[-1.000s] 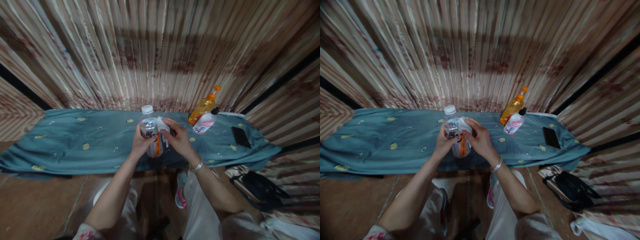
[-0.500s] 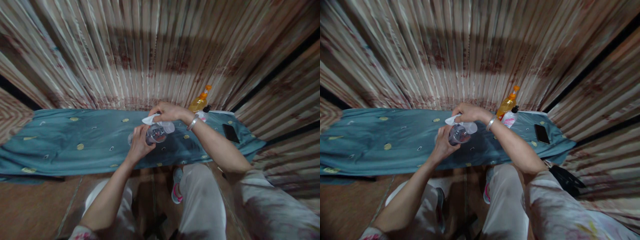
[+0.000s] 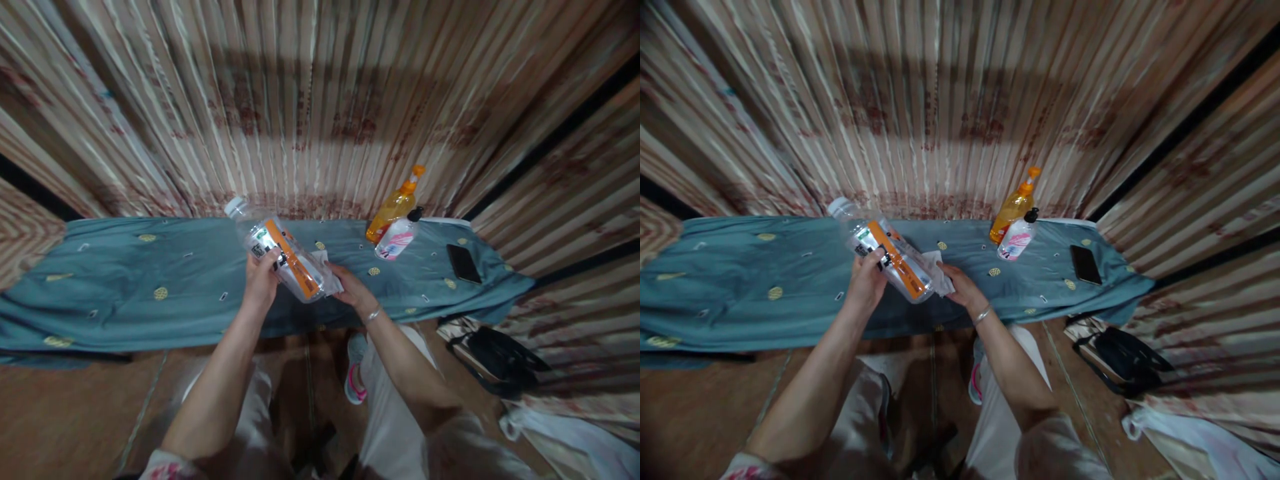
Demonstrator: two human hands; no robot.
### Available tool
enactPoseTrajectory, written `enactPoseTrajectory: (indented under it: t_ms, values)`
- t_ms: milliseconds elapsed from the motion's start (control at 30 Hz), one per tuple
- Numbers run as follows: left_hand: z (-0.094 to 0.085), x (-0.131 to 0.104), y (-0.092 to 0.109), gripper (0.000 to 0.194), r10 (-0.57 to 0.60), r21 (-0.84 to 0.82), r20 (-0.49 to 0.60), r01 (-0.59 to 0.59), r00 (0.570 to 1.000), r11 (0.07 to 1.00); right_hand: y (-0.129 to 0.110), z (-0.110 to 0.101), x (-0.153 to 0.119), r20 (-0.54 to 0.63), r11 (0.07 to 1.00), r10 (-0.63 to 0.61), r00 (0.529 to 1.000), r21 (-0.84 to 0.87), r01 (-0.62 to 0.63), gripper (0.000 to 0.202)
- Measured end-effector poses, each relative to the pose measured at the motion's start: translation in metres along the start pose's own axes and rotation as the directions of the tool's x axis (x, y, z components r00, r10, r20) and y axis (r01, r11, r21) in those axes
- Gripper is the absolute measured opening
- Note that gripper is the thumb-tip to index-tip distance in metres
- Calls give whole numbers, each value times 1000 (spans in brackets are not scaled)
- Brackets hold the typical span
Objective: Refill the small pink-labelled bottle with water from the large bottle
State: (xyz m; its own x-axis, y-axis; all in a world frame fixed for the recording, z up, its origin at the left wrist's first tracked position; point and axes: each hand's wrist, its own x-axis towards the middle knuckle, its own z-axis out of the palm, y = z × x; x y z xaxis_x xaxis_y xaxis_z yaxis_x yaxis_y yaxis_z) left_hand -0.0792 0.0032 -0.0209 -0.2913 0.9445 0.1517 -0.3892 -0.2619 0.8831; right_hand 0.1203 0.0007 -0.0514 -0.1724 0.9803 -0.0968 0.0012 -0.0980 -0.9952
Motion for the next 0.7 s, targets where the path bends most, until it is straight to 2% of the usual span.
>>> enactPoseTrajectory:
  t_ms: [67, 167, 233, 333, 400, 467, 567, 700]
  values:
    - [1, 2, 0, 55, -6, -25, -40, 5, 999, 1000, 12, 10, -13, -7, 991, 51, 999, 126, -50, 42]
    - [2, 6, -1, 62, 32, -26, -101, -34, 994, 999, 22, 23, -34, -36, 899, 163, 986, 416, -134, 38]
    - [2, 7, -1, 71, 67, -12, -131, -70, 989, 998, 24, 26, -44, -59, 876, 170, 984, 467, -124, 42]
    - [3, 6, -2, 80, 75, -7, -144, -77, 987, 997, 19, 23, -45, -160, 874, 134, 978, 484, -40, 47]
    - [4, 3, -2, 78, 42, -25, -132, -45, 990, 999, 14, 20, -37, -233, 867, 124, 965, 499, 9, 46]
    - [5, 0, -3, 72, -3, -54, -111, -3, 994, 999, 12, 19, -25, -252, 839, 152, 956, 544, 10, 38]
    - [6, -2, -2, 59, -53, -100, -86, 44, 995, 994, 17, 27, -16, -185, 781, 204, 961, 623, -46, 26]
    - [5, 3, 1, 55, -38, -121, -107, 25, 994, 992, 31, 42, -29, -52, 753, 243, 969, 640, -154, 22]
